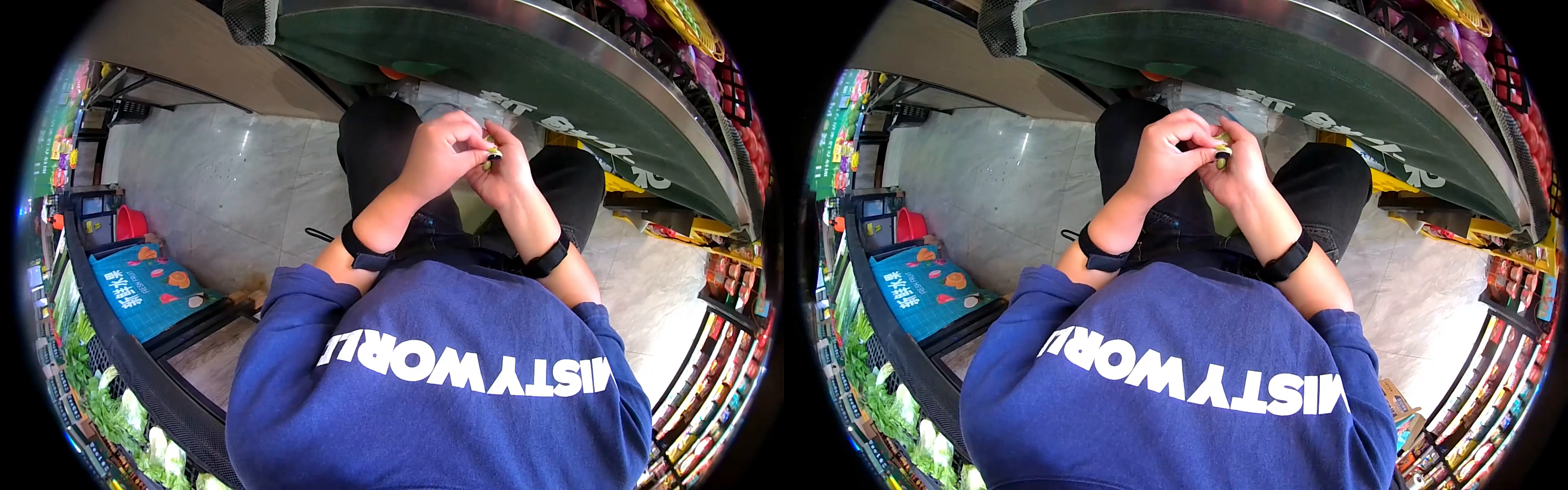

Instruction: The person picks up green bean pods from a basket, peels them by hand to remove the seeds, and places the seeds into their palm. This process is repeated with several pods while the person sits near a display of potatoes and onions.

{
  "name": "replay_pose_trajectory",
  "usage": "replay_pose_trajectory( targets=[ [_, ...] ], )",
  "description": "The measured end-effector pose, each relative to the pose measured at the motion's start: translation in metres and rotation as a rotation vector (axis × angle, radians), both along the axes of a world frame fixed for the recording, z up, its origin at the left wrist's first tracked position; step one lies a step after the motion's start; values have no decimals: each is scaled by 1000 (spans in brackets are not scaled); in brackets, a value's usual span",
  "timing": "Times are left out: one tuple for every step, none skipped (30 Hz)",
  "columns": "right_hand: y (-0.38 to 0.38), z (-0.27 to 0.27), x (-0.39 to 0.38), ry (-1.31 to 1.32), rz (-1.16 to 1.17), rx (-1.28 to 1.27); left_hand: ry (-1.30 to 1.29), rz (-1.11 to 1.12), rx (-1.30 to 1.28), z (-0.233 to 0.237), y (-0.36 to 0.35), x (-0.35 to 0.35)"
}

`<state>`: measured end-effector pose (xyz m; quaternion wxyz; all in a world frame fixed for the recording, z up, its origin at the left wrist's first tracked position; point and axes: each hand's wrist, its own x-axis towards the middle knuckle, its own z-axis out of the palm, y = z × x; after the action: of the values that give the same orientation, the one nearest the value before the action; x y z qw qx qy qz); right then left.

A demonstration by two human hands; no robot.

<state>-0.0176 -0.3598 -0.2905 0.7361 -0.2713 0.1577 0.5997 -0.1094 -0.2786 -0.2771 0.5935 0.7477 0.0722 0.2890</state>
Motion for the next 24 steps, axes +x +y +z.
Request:
replay_pose_trajectory(
  targets=[
    [0, -2, 1, 67, -9, 84, -8, 43, 31, 1, 1, 0],
    [-1, -4, 2, 67, -10, 84, -8, 42, 32, 2, 2, 0],
    [0, 2, 0, 15, -21, 44, 23, 72, 65, 4, 4, 0],
    [1, 5, -1, -37, -32, 4, 53, 103, 98, 4, 6, 0],
    [-1, 0, 1, -25, -20, 56, 67, 107, 120, 1, 8, -1],
    [-2, -1, 3, -24, -20, 56, 67, 107, 120, 0, 8, -1],
    [-2, -2, 4, -18, -9, 76, 61, 126, 55, -1, 7, 0],
    [-3, -3, 5, -12, 2, 97, 56, 145, -11, -2, 7, 0],
    [-2, -6, 6, -12, 1, 98, 35, 151, -20, -2, 7, 0],
    [-1, -10, 6, -20, 12, 110, 36, 150, -19, -2, 7, 1],
    [-1, -12, 7, -29, 23, 123, 9, 152, -103, -3, 8, 2],
    [-3, -11, 7, -29, 21, 123, -17, 152, -187, -3, 9, 4],
    [-5, -11, 7, -23, 26, 124, -17, 150, -191, -4, 12, 6],
    [-7, -11, 8, -16, 30, 126, -17, 147, -195, -4, 15, 8],
    [-10, -11, 9, -17, 26, 127, -34, 151, -225, -4, 17, 10],
    [-13, -12, 12, -26, -7, 80, -50, 153, -254, -3, 19, 13],
    [-16, -12, 15, -35, -41, 34, -51, 148, -253, -3, 21, 16],
    [-19, -13, 18, -37, -46, 35, -58, 122, -286, -3, 22, 19],
    [-22, -15, 22, -13, -81, 8, -63, 95, -318, -3, 24, 23],
    [-24, -17, 26, 12, -116, -19, -62, 90, -316, -6, 27, 26],
    [-27, -21, 29, 3, -148, -48, -38, 77, -319, -11, 30, 30],
    [-30, -24, 32, 4, -152, -47, -14, 64, -323, -16, 32, 34],
    [-33, -27, 36, 4, -182, -39, -13, 59, -321, -21, 34, 38],
    [-36, -28, 38, 3, -210, -32, 29, 61, -277, -26, 37, 42]
  ],
)
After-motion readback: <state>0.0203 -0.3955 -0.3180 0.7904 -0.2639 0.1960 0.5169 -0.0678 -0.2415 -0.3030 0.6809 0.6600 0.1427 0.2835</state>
